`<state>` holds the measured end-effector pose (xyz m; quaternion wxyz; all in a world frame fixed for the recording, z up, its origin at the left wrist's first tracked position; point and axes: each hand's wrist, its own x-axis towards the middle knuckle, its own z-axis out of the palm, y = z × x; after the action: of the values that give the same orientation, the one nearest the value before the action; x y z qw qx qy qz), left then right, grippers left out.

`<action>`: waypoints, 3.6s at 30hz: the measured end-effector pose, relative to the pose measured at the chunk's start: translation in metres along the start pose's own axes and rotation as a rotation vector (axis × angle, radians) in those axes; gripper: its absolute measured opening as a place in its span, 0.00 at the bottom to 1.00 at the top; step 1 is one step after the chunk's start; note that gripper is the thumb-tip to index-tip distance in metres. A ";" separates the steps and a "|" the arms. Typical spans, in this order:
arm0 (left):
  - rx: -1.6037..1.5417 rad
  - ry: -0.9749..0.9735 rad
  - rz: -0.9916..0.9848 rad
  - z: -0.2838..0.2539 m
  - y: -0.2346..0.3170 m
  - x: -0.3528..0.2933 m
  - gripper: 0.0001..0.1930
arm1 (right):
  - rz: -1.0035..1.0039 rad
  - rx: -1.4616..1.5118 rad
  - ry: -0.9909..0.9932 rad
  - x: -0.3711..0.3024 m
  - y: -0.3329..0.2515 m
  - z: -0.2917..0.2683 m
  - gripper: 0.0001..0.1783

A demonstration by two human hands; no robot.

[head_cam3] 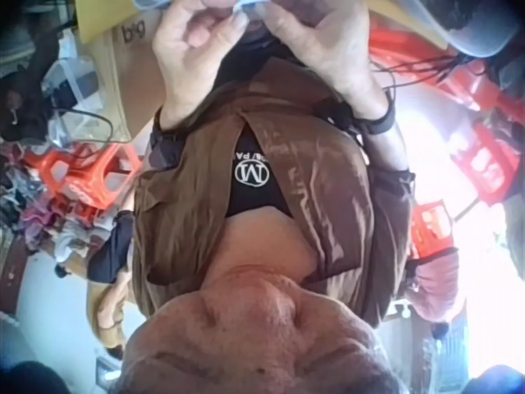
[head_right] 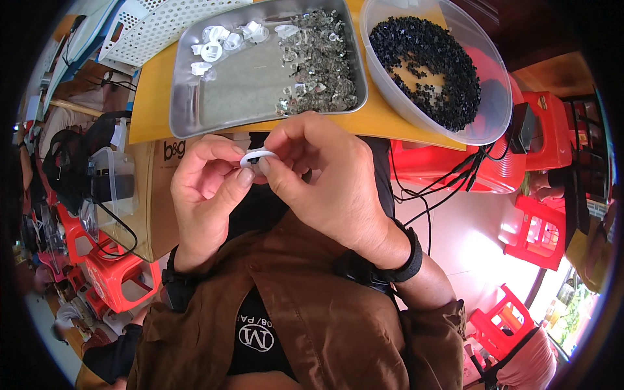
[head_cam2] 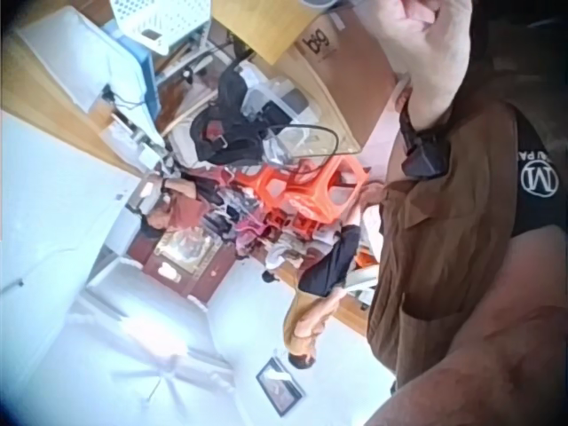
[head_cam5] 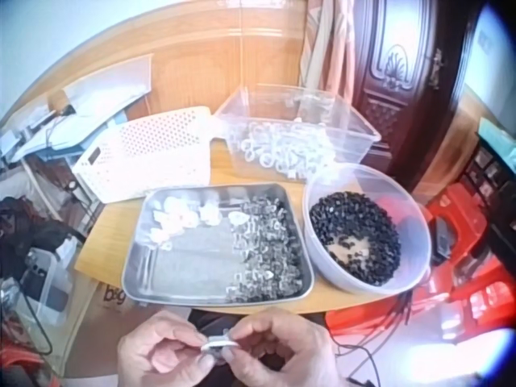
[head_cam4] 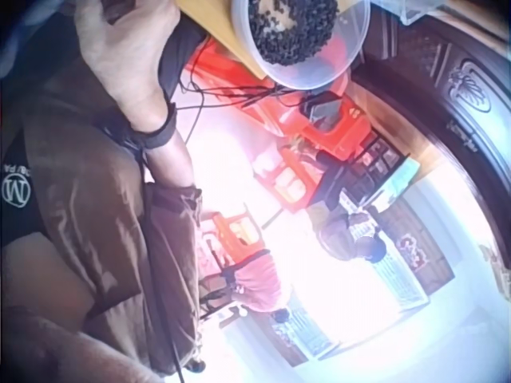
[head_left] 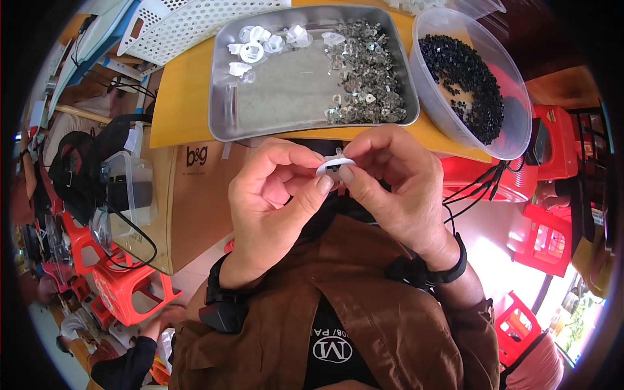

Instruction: Assembling small plastic components by inserting small black pins into white plastic pieces.

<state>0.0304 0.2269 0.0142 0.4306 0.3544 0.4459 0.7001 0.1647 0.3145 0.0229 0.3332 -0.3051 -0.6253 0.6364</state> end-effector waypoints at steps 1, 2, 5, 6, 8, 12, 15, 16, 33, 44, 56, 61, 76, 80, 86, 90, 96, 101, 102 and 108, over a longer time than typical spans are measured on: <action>-0.018 -0.013 -0.013 0.001 0.001 0.000 0.08 | -0.063 -0.065 0.030 -0.001 0.001 0.000 0.08; -0.018 -0.013 -0.013 0.001 0.001 0.000 0.08 | -0.063 -0.064 0.030 -0.001 0.001 0.001 0.08; 0.060 0.004 0.014 -0.002 -0.001 0.000 0.08 | -0.123 -0.151 0.047 0.000 0.003 0.002 0.08; 0.056 0.005 0.022 -0.002 -0.001 0.000 0.09 | -0.146 -0.159 0.051 0.000 0.003 0.003 0.08; 0.053 0.005 0.029 -0.001 -0.001 0.000 0.09 | -0.169 -0.166 0.055 -0.001 0.002 0.004 0.08; 0.187 0.032 0.114 0.000 -0.002 0.003 0.10 | -0.212 -0.180 0.087 -0.001 0.002 0.006 0.09; 0.273 0.047 0.158 0.002 0.001 0.004 0.11 | -0.266 -0.189 0.083 0.001 0.002 0.005 0.09; 0.308 0.064 0.164 0.003 0.001 0.005 0.11 | -0.287 -0.198 0.073 0.002 0.002 0.004 0.09; 0.068 0.082 0.090 0.011 -0.005 0.004 0.10 | 0.011 0.283 -0.044 0.006 0.008 0.003 0.10; 0.362 0.033 0.263 0.005 -0.006 0.006 0.11 | -0.090 0.108 -0.020 0.004 0.012 0.006 0.09; 0.008 -0.025 -0.006 0.004 -0.007 0.001 0.13 | -0.327 -0.245 0.109 0.007 0.018 0.003 0.11; 0.074 -0.029 -0.024 0.001 -0.005 0.001 0.13 | -0.510 -0.478 0.098 0.010 0.006 0.001 0.13; -0.104 -0.011 -0.093 -0.004 -0.001 0.001 0.09 | -0.407 -0.336 0.019 0.004 0.000 0.001 0.12; -0.105 -0.001 -0.106 0.000 0.005 0.001 0.09 | -0.190 -0.128 -0.083 -0.001 0.000 -0.002 0.11; -0.068 -0.004 -0.215 0.003 0.011 0.002 0.10 | -0.178 -0.115 0.028 0.000 0.002 0.000 0.10; 0.000 -0.045 -0.106 -0.004 0.002 0.001 0.09 | -0.250 -0.219 0.017 0.000 0.000 0.000 0.10; 0.178 -0.046 -0.045 -0.004 0.008 0.003 0.12 | -0.138 -0.062 0.029 0.000 0.000 -0.001 0.09; 0.103 -0.050 -0.156 -0.002 0.011 0.002 0.14 | -0.381 -0.462 -0.019 0.003 -0.007 -0.005 0.11; 0.137 -0.043 -0.136 -0.002 0.010 0.002 0.14 | -0.380 -0.464 -0.017 0.003 -0.006 -0.005 0.11; 0.319 -0.001 -0.065 0.000 0.013 0.003 0.15 | -0.619 -0.649 -0.012 0.004 -0.003 -0.006 0.15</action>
<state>0.0256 0.2270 0.0265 0.3917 0.4041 0.5624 0.6058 0.1668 0.3214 0.0261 0.3913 -0.1887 -0.8562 0.2795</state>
